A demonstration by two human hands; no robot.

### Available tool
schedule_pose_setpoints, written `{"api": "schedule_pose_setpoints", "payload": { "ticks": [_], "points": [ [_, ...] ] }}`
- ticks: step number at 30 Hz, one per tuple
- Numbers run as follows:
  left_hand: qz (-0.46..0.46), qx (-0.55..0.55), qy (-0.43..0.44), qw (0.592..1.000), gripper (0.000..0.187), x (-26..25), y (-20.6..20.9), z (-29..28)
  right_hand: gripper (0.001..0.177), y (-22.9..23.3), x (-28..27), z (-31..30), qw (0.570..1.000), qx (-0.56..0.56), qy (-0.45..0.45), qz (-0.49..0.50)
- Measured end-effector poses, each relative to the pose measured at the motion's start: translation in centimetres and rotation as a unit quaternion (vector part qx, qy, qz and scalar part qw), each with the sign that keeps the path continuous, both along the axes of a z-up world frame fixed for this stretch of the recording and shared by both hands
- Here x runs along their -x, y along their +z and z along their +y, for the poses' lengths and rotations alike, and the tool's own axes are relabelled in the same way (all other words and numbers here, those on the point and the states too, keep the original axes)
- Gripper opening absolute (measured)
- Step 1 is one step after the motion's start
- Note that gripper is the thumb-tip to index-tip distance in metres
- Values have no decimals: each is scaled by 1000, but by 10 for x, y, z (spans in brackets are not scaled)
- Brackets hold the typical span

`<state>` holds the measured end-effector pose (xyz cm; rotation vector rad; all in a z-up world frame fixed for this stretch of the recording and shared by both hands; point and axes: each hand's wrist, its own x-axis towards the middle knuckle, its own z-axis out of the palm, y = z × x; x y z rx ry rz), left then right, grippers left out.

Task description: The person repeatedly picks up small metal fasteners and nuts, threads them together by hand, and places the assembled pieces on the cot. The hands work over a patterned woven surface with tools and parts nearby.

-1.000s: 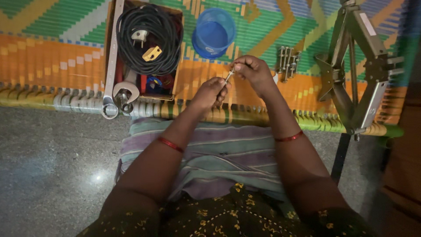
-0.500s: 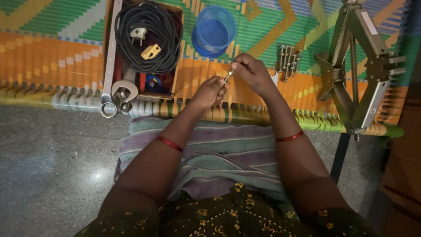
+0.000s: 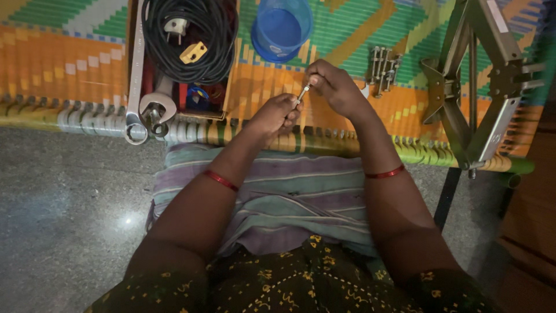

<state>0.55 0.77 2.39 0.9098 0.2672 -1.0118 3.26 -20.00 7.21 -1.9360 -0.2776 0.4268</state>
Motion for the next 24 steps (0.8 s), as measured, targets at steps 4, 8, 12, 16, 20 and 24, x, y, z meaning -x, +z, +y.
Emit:
{"api": "schedule_pose_setpoints", "payload": {
  "ticks": [4,8,12,16,20,24],
  "points": [
    [4,14,8,1000,22,-1,-3,1,20,1,-1,1,1000,15,5,2],
    [-6,22,8,1000,21,-2,-7,0,17,1,-1,-1,1000,-15,14,-11],
    [-17,47,14,999,20,0,-11,1,13,0,-2,-2,999,-27,21,-10],
    [11,86,7,996,21,-1,-13,3,12,2,-1,-2,999,-34,18,-14],
    [25,116,10,993,22,0,-14,4,12,5,-1,-3,999,-34,28,-11],
    [3,82,31,996,21,0,-12,1,13,7,-2,-1,1000,-21,11,7]
  ]
}}
